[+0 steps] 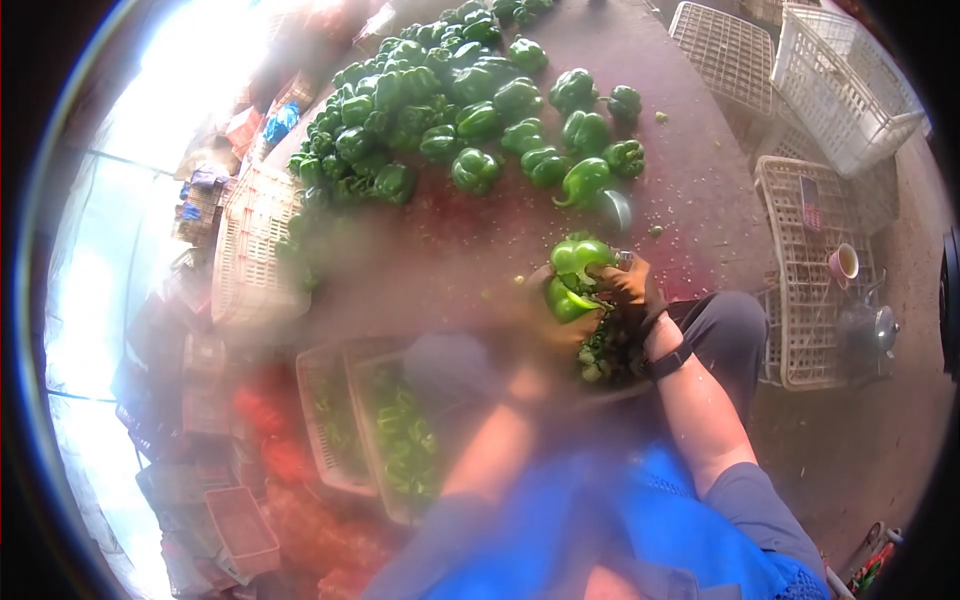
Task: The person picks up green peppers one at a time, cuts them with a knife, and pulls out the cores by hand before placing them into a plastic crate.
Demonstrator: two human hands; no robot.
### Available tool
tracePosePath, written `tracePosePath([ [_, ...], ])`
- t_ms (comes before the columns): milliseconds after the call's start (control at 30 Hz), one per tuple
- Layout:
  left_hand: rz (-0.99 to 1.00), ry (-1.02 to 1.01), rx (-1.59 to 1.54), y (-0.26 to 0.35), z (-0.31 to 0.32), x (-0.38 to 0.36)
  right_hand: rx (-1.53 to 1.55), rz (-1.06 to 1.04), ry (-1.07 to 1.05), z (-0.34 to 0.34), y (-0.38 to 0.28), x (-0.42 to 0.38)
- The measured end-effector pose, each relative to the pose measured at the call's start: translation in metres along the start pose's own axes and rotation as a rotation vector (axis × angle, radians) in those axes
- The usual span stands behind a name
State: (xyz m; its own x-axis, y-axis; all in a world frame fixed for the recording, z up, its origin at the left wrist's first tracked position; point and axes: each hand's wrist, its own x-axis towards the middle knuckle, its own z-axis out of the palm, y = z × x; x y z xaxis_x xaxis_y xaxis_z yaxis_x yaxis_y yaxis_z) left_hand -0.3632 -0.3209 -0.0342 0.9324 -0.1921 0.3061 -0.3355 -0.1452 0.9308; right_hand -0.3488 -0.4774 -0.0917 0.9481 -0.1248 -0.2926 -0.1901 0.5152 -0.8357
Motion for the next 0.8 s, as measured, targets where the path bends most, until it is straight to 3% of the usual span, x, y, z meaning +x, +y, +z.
tracePosePath([
  [67, -0.002, -0.056, 0.095, 0.018, 0.000, 0.000, 0.077, -0.062, -0.007, -0.006, 0.013, 0.006],
  [167, -0.005, -0.128, 0.130, 0.023, -0.003, -0.001, 0.166, 0.069, 0.058, 0.007, -0.011, -0.006],
  [233, 0.028, -0.120, 0.155, 0.014, -0.006, -0.002, 0.053, -0.053, 0.012, 0.003, -0.008, 0.001],
  [367, -0.319, -0.068, -0.388, 0.029, -0.008, 0.004, -0.034, -0.198, 0.000, 0.011, -0.022, -0.010],
  [500, -0.484, -0.181, -0.541, 0.029, -0.026, 0.013, -0.126, -0.177, -0.136, 0.019, -0.041, -0.025],
  [600, -0.630, -0.146, -0.645, 0.016, -0.031, 0.014, -0.197, -0.183, -0.181, 0.015, -0.040, -0.024],
  [800, -0.741, -0.101, -1.085, 0.000, -0.029, 0.000, -0.167, -0.133, -0.229, 0.017, -0.046, -0.029],
])
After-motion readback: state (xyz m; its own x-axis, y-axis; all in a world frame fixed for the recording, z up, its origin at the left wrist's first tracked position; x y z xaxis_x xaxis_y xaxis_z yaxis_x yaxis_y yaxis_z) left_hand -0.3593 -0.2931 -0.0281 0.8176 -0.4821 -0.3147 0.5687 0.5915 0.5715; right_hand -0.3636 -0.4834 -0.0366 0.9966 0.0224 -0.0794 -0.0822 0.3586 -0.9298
